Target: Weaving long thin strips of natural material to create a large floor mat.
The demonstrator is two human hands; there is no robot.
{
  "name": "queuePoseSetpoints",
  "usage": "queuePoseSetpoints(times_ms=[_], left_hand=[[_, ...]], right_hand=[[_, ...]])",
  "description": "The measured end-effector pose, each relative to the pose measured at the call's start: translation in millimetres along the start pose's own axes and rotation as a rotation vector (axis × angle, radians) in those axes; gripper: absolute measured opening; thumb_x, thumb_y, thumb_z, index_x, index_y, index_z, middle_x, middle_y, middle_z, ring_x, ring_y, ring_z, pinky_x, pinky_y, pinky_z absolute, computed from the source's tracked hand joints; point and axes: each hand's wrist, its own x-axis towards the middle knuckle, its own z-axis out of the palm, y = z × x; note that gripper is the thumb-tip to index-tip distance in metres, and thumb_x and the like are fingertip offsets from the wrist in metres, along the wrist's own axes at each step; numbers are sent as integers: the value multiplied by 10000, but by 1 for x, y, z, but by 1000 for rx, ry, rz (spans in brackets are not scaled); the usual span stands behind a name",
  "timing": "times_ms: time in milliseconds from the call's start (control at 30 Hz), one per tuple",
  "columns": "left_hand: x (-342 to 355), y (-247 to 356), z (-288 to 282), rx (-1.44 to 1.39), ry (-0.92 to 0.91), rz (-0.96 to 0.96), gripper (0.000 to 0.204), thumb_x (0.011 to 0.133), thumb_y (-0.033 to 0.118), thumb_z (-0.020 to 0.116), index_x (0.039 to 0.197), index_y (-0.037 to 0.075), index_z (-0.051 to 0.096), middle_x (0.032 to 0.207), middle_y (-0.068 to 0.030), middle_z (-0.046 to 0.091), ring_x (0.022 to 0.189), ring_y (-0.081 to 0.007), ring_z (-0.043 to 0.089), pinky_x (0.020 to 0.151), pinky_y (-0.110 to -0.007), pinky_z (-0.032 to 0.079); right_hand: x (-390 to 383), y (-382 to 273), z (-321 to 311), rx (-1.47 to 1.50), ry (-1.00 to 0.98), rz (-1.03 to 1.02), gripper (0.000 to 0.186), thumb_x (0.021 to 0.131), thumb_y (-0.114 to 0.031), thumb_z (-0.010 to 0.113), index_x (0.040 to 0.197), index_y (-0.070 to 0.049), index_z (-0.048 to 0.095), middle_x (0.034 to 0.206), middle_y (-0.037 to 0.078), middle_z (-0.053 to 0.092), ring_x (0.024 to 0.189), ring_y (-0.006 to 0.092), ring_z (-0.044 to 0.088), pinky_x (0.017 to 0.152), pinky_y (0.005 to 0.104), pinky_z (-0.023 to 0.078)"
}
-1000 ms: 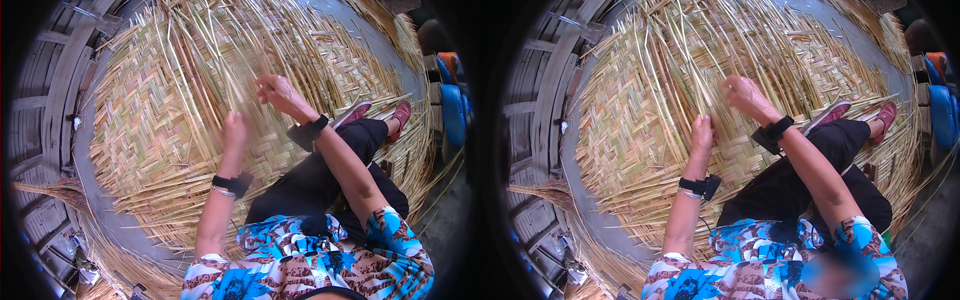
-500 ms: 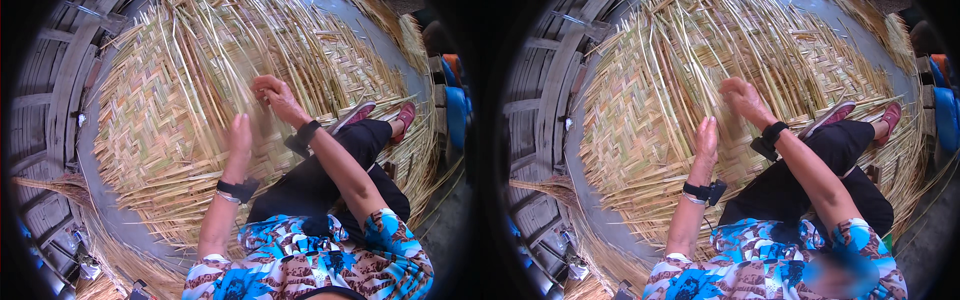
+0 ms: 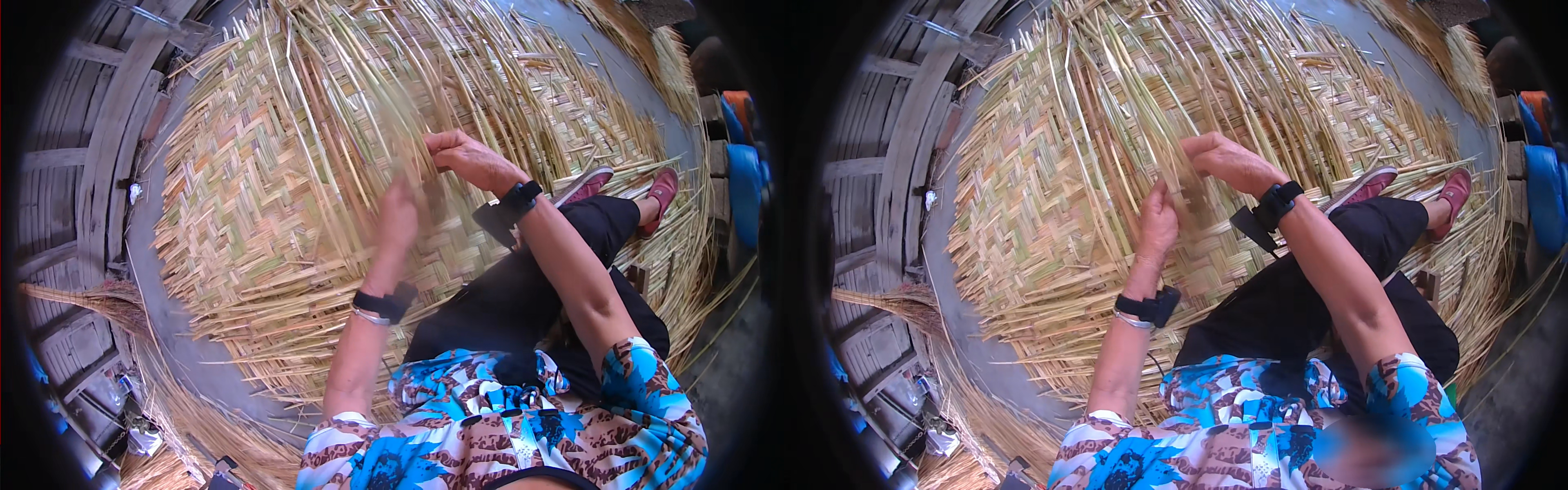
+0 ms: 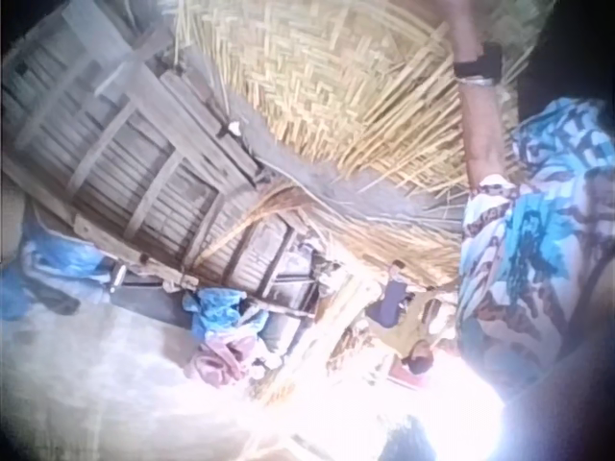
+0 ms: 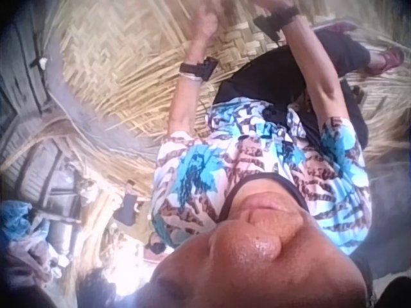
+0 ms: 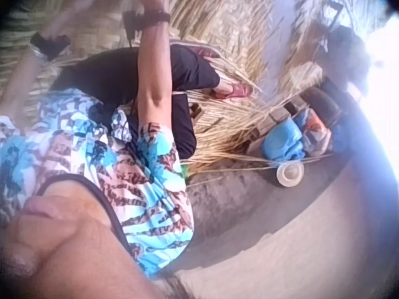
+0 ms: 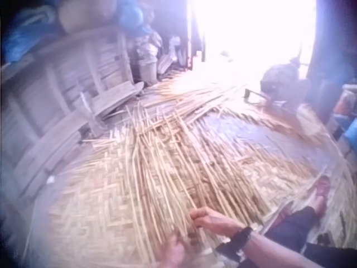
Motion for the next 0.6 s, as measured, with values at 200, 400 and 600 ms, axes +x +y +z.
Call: queuePoseSetpoints(times_ms=[200,400,600], left_hand=[[12,17,-24,375,-260,447,298,873,-26,444,1128,0,597,1013,-146,625,948,-260,615,857,-332,472],[5,23,-44,732,-149,382,150,879,114,571,958,-10,603,843,-193,598,821,-337,621,760,-422,486],[-10,15,-100,788,-235,217,211,862,204,621,868,-7,631,746,-179,630,727,-312,639,707,-408,497]], right_hand=[[-19,8,15,170,265,-144,264,859,-114,553,1073,-41,689,845,-10,642,845,99,580,766,249,471],[-54,20,35,302,912,-401,277,900,24,529,1129,-48,667,855,-48,581,648,16,451,593,177,395],[-106,11,2,212,1161,-524,312,922,1,571,1222,-70,621,706,-90,420,607,-1,360,546,171,310]])
